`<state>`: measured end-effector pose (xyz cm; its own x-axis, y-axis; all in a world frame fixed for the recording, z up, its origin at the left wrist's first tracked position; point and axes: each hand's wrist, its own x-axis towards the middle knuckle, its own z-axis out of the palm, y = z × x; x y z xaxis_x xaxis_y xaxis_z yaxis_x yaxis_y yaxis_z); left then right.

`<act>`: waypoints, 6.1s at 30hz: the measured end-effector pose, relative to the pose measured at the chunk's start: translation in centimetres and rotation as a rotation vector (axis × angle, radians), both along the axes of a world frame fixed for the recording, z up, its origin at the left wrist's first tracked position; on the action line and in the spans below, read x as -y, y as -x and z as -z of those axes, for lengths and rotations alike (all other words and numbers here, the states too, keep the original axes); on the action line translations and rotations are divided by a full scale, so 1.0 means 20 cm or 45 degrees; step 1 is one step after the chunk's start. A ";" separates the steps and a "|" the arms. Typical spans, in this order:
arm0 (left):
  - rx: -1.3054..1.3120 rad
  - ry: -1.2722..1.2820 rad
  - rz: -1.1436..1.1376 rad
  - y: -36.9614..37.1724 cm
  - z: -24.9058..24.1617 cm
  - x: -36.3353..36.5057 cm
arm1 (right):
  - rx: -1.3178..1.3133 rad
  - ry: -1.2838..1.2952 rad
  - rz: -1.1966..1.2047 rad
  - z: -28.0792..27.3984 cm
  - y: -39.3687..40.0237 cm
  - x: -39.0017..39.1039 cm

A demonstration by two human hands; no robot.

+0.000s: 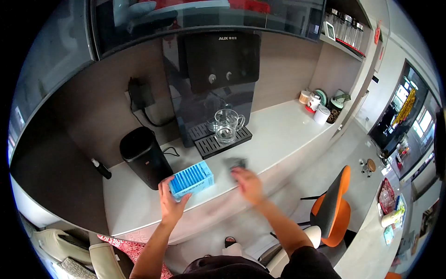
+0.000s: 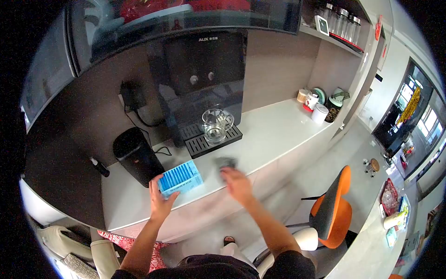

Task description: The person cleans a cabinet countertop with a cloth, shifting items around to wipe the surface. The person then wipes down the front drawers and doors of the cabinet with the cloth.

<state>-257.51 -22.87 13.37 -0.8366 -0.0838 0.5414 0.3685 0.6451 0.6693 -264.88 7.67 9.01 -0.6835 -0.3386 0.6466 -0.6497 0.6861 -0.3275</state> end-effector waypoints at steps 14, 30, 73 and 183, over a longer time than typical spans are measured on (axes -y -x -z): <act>0.376 -0.020 0.143 0.75 -0.32 -0.53 | 0.798 0.794 -0.109 -0.31 0.62 -0.13; 0.018 -0.533 0.253 0.81 -0.27 -0.51 | 0.566 0.802 -0.313 -0.38 0.53 -0.18; -0.087 -0.353 -0.170 0.42 -0.34 -0.20 | -0.308 0.229 -0.509 -0.48 0.84 0.33; 0.001 -0.529 -0.080 0.58 -0.28 -0.25 | -0.277 0.876 0.190 -0.45 0.93 0.23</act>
<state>-269.01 -17.82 19.03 -0.8234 -0.3458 0.4499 0.3361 0.3416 0.8777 -283.43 3.08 18.00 -0.5224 0.2789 0.8058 -0.6651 0.4581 -0.5897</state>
